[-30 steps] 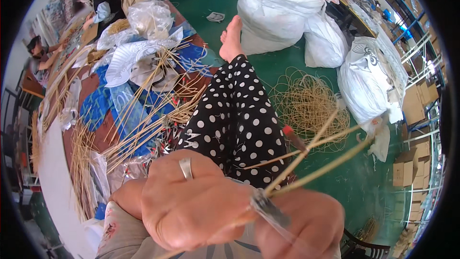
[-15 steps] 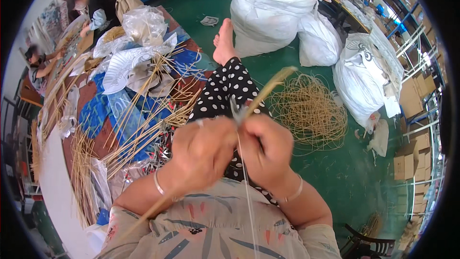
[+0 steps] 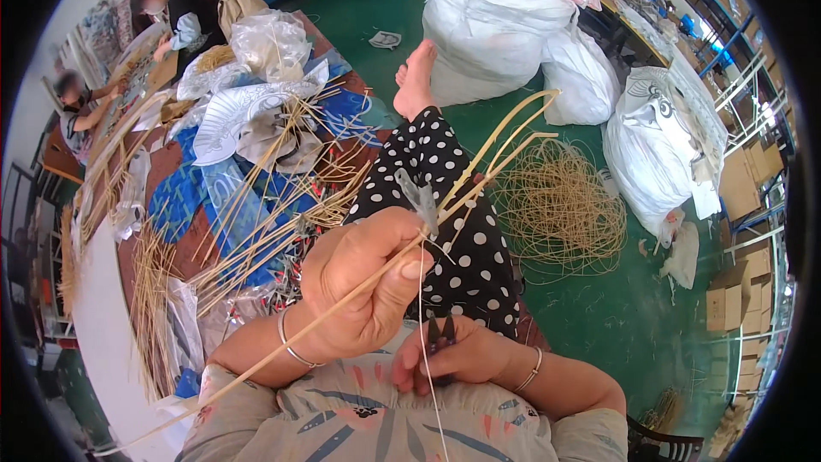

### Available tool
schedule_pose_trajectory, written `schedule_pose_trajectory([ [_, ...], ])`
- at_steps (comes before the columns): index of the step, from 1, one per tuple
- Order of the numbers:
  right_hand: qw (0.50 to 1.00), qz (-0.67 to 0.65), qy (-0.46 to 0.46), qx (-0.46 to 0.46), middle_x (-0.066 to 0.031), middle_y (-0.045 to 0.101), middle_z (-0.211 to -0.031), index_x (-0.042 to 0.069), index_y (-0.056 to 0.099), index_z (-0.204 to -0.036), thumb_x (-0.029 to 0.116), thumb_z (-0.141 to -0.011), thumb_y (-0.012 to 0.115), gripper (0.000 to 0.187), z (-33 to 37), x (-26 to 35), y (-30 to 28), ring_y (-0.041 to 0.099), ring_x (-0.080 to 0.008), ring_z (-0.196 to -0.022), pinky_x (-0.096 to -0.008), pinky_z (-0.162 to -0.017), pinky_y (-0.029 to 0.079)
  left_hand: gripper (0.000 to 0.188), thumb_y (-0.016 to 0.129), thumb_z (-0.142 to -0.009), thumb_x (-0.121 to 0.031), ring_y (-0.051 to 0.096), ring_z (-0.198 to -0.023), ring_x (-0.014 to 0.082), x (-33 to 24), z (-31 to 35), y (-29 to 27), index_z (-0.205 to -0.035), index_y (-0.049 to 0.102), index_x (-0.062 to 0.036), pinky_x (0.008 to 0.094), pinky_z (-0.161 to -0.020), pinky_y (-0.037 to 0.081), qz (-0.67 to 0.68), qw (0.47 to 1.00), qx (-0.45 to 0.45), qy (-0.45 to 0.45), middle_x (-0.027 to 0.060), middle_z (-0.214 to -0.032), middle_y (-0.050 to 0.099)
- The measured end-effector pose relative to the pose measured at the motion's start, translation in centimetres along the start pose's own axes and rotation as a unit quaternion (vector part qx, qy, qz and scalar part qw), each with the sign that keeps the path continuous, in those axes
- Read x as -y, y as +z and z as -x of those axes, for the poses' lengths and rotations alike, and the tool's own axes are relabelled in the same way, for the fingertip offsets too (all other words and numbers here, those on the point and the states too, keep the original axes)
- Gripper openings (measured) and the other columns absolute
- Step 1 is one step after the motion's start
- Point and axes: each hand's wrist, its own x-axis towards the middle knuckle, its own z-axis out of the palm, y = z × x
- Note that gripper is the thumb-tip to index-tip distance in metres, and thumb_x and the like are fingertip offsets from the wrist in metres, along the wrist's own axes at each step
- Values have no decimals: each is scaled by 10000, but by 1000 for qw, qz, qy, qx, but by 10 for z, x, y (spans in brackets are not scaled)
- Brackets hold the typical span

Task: The person sits on the floor and weaves thin bamboo strips together using a white string. They hold the bamboo frame in their left hand and wrap the string around the intersection points with their right hand, occasionally using a small tool to tighten the knot.

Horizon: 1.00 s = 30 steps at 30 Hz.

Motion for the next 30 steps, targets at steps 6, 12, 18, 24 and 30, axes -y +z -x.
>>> schedule_pose_trajectory([
  [6,867,320,-362,-127,-82,580,-820,12,538,-913,125,-718,613,237,18,35,17,540,-182,-650,-271,-547,428,187,545,-823,-105,521,-476,192,-6,0,0,-948,492,23,270,-420,387,2,1000,16,4,89,-660,561],
  [12,394,623,-576,-354,-98,543,-780,16,551,-893,88,-582,714,359,15,67,16,505,-236,-602,-303,-521,401,219,404,-894,-158,479,-492,91,-11,-2,7,-1006,444,26,209,-464,391,10,999,32,20,46,-581,526],
  [18,373,608,-599,-365,-75,528,-734,26,578,-822,84,-557,723,308,1,65,16,497,-230,-593,-310,-515,394,228,414,-893,-144,482,-504,71,-6,3,16,-1031,444,35,190,-450,383,28,999,28,-11,33,-604,530],
  [24,388,585,-616,-357,-67,543,-736,30,577,-813,57,-563,710,285,-9,63,14,513,-226,-606,-307,-518,402,242,431,-889,-145,503,-534,55,-1,8,19,-1044,446,40,172,-478,431,68,996,34,-53,39,-713,544],
  [30,434,559,-619,-340,-84,553,-732,21,569,-809,55,-573,709,277,-12,64,12,517,-240,-595,-304,-524,416,252,440,-888,-162,519,-545,63,1,11,20,-1031,457,45,173,-478,432,48,996,23,-70,43,-686,546],
])
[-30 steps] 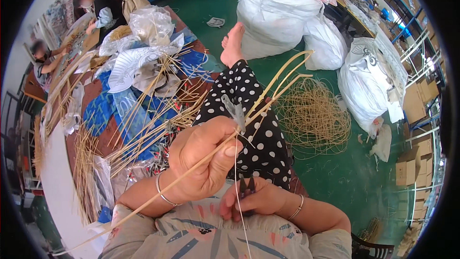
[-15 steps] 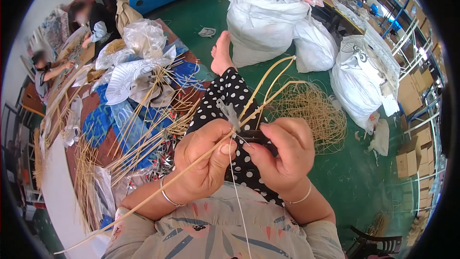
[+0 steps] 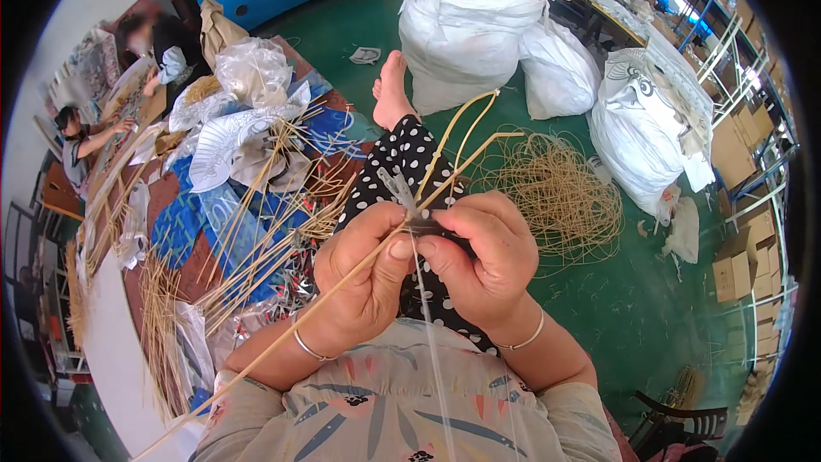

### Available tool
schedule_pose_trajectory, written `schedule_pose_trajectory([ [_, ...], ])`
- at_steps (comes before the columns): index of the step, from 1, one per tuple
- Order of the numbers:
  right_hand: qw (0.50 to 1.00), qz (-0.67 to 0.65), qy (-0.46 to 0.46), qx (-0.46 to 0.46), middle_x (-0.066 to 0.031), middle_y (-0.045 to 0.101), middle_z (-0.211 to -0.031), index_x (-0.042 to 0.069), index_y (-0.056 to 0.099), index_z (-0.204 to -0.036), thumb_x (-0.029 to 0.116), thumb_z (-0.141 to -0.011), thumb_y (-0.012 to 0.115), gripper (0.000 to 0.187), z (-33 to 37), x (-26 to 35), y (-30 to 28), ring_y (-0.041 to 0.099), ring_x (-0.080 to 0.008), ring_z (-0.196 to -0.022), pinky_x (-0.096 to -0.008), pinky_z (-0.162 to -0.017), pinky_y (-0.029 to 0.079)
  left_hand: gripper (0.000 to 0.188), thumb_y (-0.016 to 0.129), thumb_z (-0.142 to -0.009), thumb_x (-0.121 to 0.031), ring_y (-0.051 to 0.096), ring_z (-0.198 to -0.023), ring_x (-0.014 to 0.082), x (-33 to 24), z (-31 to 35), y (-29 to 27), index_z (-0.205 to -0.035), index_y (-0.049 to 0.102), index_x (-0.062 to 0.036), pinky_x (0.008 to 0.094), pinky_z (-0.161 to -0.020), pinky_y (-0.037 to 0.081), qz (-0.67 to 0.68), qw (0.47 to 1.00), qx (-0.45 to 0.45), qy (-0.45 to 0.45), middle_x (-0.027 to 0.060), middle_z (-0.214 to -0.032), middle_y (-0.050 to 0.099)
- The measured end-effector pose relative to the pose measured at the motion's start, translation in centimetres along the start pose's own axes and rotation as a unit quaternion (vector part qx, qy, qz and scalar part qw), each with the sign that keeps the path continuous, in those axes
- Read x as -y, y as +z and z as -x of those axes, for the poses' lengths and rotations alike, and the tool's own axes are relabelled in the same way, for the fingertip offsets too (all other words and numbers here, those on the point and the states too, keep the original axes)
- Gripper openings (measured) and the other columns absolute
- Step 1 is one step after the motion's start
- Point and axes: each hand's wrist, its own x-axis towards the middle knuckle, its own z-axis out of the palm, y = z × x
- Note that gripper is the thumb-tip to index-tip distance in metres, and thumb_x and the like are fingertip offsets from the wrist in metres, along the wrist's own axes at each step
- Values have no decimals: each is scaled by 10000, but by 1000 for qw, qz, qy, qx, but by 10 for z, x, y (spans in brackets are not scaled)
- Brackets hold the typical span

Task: The person sits on the floor and weaves thin bamboo strips together using a white string. They hold the bamboo frame in their left hand and wrap the string around the intersection points with their right hand, occasionally using a small tool to tighten the knot.

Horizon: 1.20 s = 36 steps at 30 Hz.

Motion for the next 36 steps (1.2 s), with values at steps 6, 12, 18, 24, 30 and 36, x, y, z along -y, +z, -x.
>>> schedule_pose_trajectory([
  [6,989,-59,132,-39,-53,563,-860,7,556,-874,9,-625,664,271,0,-3,-17,508,-121,-630,-220,-537,402,244,452,-882,-176,467,-477,70,2,-4,-10,-990,480,41,189,-416,353,2,1000,-12,0,35,-574,518],
  [12,972,-132,183,-61,-62,524,-988,-9,490,-1079,-27,-660,643,447,-13,-20,-53,482,-58,-735,-158,-549,381,98,519,-820,-59,433,-472,44,0,-21,-35,-854,548,29,177,-423,330,198,965,55,-162,3,-585,498],
  [18,846,-341,392,121,-40,585,-689,-19,578,-827,54,-786,568,84,-19,-4,-48,499,-66,-568,-185,-514,401,79,546,-790,-44,433,-484,40,0,-34,-44,-814,559,30,178,-430,315,248,945,161,-140,16,-650,516],
  [24,858,-362,361,58,-50,582,-665,-7,565,-743,87,-803,564,111,-24,-6,-43,505,-74,-546,-192,-504,402,210,622,-731,-82,515,-662,86,0,-24,-27,-904,559,18,204,-597,414,346,917,76,-183,39,-776,559],
  [30,890,-331,311,35,-111,596,-644,-16,558,-752,169,-793,573,191,-25,-6,-37,519,-113,-486,-188,-433,377,171,595,-776,-12,521,-736,70,-8,-19,-9,-943,562,9,185,-626,419,381,876,151,-253,48,-872,576],
  [36,866,-351,345,90,-33,575,-664,0,566,-763,103,-807,578,112,-31,-2,-39,496,-54,-551,-177,-497,393,142,609,-755,-32,564,-608,102,-10,-16,-12,-889,572,-3,204,-520,446,293,910,141,-258,75,-728,605],
])
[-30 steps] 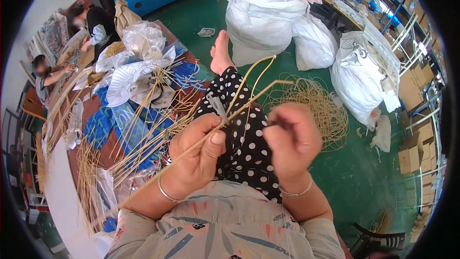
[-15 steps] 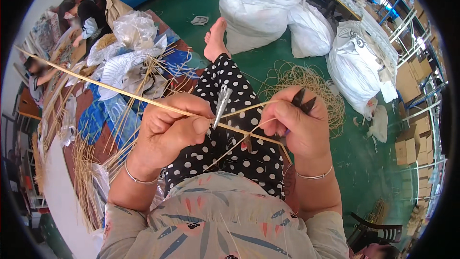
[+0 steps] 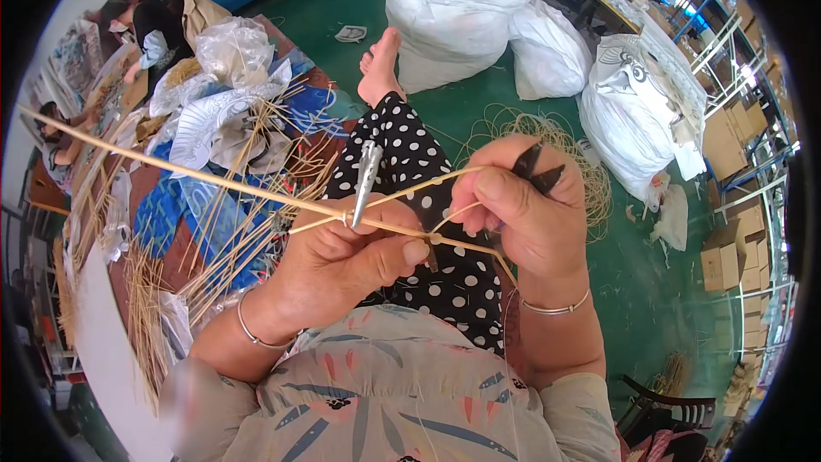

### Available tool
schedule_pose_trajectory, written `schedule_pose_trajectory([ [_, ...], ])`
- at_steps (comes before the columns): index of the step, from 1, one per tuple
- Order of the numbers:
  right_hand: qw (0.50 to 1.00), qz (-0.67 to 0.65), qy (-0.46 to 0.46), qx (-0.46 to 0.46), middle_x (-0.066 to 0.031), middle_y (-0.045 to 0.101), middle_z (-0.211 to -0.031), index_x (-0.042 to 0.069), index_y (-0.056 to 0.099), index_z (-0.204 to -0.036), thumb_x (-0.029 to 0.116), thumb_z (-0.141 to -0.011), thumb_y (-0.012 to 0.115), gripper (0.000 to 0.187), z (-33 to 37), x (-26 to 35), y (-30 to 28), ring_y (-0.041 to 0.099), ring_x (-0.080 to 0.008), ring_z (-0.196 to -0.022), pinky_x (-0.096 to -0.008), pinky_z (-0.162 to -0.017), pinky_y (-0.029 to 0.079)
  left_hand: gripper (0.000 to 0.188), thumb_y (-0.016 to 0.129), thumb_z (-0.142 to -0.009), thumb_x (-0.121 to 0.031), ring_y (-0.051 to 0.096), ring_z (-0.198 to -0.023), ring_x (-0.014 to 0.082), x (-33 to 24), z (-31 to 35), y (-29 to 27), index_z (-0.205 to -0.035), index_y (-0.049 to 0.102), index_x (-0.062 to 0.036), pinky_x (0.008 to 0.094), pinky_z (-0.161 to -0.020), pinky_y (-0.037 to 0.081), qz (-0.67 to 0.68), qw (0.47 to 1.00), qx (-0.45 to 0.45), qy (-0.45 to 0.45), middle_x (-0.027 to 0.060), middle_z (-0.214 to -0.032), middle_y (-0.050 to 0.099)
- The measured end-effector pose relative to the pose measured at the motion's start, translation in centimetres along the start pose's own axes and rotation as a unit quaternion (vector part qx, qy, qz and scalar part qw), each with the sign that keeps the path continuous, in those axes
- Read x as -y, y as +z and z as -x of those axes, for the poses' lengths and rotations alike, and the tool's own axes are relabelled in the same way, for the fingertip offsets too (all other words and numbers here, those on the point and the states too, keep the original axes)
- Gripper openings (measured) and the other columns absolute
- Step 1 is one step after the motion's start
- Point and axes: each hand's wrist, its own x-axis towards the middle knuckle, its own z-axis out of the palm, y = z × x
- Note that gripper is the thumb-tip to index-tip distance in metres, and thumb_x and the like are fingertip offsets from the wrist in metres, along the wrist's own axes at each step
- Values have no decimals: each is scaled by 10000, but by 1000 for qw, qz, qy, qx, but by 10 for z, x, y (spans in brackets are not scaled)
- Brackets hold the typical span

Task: The person sits on the floor and weaves thin bamboo strips together using a white string. They hold the bamboo frame in their left hand and wrap the string around the intersection points with their right hand, occasionally using a small tool to tighten the knot.

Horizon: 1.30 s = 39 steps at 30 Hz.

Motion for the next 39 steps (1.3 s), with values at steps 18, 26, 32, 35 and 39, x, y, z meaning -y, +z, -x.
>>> schedule_pose_trajectory([
  [18,915,359,-186,10,-82,541,-631,14,571,-870,21,-663,650,222,24,-15,27,522,-159,-489,-244,-447,389,125,539,-794,38,533,-726,101,3,1,-10,-918,542,16,214,-608,424,-42,980,-105,166,45,-827,551],
  [26,958,200,-195,63,-51,551,-671,9,562,-929,92,-799,540,156,0,-48,46,485,-121,-539,-222,-518,386,114,536,-801,34,516,-703,85,3,6,-16,-915,536,29,204,-605,429,-14,979,-105,176,48,-821,555],
  [32,994,-15,-36,106,-34,555,-764,-12,554,-962,135,-844,516,192,7,-59,48,496,-84,-616,-219,-539,399,112,519,-811,31,533,-653,98,0,12,-20,-924,521,38,209,-555,444,34,979,-94,176,70,-794,562],
  [35,993,-21,-5,117,-68,561,-782,-43,537,-967,234,-852,517,301,7,-60,45,555,-110,-635,-207,-539,448,125,509,-812,40,540,-643,109,2,13,-21,-937,507,41,214,-550,449,29,979,-88,183,84,-784,565],
  [39,993,8,-20,117,-76,560,-782,-53,532,-975,268,-851,522,344,7,-60,48,561,-104,-624,-199,-527,451,154,503,-806,57,542,-636,117,3,14,-24,-959,489,42,217,-553,452,51,979,-78,181,95,-783,565],
])
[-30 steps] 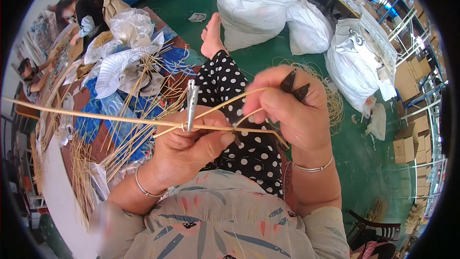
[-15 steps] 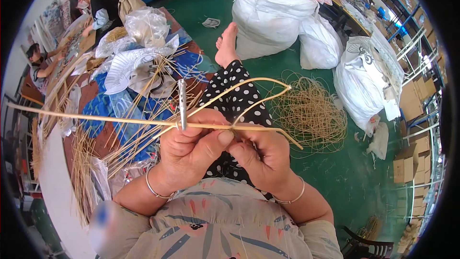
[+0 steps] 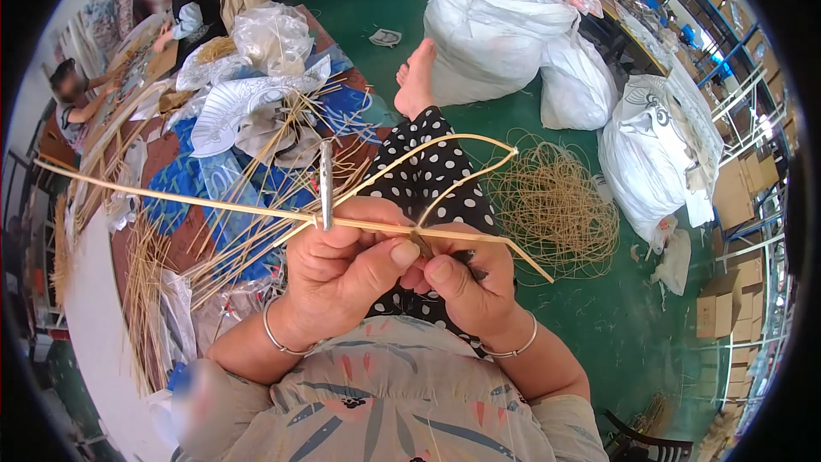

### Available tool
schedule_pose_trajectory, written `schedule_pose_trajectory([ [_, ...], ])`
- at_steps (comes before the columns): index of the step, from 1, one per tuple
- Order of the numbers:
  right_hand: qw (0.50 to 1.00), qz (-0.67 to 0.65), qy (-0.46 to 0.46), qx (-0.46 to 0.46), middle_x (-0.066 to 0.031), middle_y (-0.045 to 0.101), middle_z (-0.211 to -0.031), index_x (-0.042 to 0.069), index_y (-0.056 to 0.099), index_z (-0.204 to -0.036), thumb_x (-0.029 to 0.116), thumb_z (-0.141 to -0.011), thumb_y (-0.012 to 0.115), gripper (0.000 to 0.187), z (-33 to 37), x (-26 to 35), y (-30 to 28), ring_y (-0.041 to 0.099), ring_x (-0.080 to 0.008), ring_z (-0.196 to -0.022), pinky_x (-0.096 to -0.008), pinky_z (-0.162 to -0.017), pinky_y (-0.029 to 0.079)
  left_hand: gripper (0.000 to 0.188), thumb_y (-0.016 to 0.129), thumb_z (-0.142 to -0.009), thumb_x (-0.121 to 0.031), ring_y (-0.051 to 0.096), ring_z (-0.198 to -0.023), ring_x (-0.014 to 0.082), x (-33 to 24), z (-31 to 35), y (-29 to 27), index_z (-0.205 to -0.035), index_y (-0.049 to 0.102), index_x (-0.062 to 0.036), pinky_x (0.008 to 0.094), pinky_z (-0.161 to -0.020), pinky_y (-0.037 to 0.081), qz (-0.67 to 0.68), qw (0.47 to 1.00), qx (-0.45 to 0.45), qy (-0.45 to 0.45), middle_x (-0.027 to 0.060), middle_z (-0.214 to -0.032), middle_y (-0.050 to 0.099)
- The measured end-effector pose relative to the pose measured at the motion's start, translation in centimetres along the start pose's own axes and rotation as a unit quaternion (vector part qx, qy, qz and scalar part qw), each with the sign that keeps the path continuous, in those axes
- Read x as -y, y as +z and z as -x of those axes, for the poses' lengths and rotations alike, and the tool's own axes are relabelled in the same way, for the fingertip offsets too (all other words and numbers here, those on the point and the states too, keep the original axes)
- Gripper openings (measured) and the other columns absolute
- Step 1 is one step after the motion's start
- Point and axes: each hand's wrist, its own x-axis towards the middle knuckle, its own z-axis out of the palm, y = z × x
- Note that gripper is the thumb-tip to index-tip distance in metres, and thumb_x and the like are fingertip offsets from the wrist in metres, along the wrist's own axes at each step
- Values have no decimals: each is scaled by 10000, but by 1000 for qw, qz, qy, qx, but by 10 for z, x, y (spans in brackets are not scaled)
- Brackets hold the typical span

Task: The person sits on the floor and weaves thin bamboo strips together using a white string. They hold the bamboo frame in their left hand and wrap the string around the intersection points with their right hand, occasionally using a small tool to tighten the knot.

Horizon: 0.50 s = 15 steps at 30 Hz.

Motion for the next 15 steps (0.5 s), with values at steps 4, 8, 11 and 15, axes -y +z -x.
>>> schedule_pose_trajectory([
  [4,999,38,-13,13,-72,563,-771,-54,531,-973,272,-851,522,348,0,2,-1,550,-97,-622,-199,-526,446,167,501,-802,65,549,-645,123,-2,0,-1,-967,486,45,227,-566,464,31,999,4,-7,97,-793,567],
  [8,999,-5,-38,-6,-47,566,-739,-19,557,-966,144,-837,532,209,1,-1,5,502,-97,-604,-221,-533,395,183,507,-799,66,561,-672,126,-4,3,-1,-980,493,47,233,-584,474,47,998,-14,-32,100,-814,574],
  [11,999,25,-37,3,-58,565,-734,-19,563,-940,137,-830,539,192,0,1,5,500,-111,-593,-230,-530,394,171,523,-797,53,565,-683,120,-10,4,0,-968,510,47,231,-592,475,26,999,-7,-35,99,-832,579],
  [15,997,31,-57,41,-62,559,-729,-25,563,-938,136,-829,540,195,-1,4,0,500,-118,-587,-233,-530,395,140,546,-795,25,563,-685,110,-13,5,-2,-933,530,44,226,-596,471,28,999,26,-28,86,-831,579],
])
